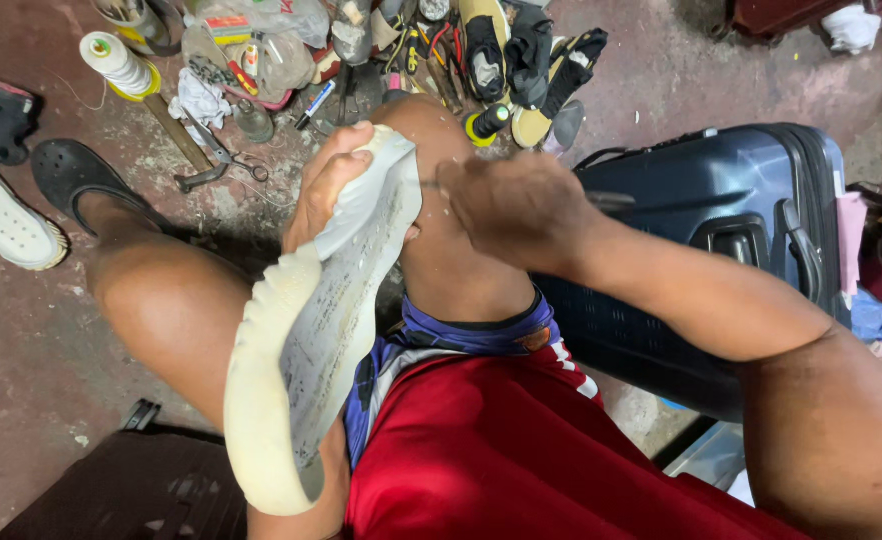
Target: The person sits on the floor and cleans a white shoe insole using a small white cloth and a metal tool. They repeatedly wipe the insole surface and scrape along the edges and grooves, then place the insole on the floor and continue cleaning it.
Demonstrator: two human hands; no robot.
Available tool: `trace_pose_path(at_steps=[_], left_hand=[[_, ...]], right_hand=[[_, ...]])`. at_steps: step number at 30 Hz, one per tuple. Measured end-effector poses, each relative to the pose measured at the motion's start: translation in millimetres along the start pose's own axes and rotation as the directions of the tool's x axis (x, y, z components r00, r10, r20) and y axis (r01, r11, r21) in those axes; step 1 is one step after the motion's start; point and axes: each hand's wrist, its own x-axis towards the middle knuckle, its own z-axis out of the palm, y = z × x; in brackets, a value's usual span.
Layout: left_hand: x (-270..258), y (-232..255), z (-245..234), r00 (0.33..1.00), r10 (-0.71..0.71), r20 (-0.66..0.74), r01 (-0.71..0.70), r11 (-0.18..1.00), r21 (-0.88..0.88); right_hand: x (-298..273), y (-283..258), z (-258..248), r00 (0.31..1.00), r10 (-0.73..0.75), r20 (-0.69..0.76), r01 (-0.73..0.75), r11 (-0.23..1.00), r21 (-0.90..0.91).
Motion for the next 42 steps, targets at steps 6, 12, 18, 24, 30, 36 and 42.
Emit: trace_pose_path(at_steps=[6,12,18,24,30,36,42], left_hand=[[-7,13,0,0.983,-0.175,-0.051,0.171,0.983,-0.068],[-8,9,-6,0.999,-0.002,0.032,-0.004,0.982,0.188],[-1,13,14,0.982,-0.119,-0.150,0.087,0.975,-0.204],[-2,32,7,0.958,-0.260,-0.124,0.248,0.963,-0.103],[-12,20,8,0.947,-0.314,-0.069,0.307,0.947,-0.099],[-13,11,10,0.949,-0.315,-0.027,0.316,0.947,0.056],[-12,8,14,0.923,-0.384,0.014,0.384,0.923,-0.029]], right_hand=[[-2,-4,-8,0.954,0.090,0.286,-0.147,0.972,0.185],[-8,-12,-9,0.932,0.074,0.355,-0.178,0.946,0.272],[-13,14,-7,0.964,0.249,0.090,-0.256,0.786,0.562],[8,23,7,0.914,0.399,-0.070,-0.230,0.654,0.721],[30,18,9,0.944,0.322,-0.077,-0.206,0.754,0.624],[30,19,13,0.954,0.298,-0.028,-0.222,0.769,0.599],[15,26,16,0.963,0.270,-0.016,-0.210,0.783,0.586]])
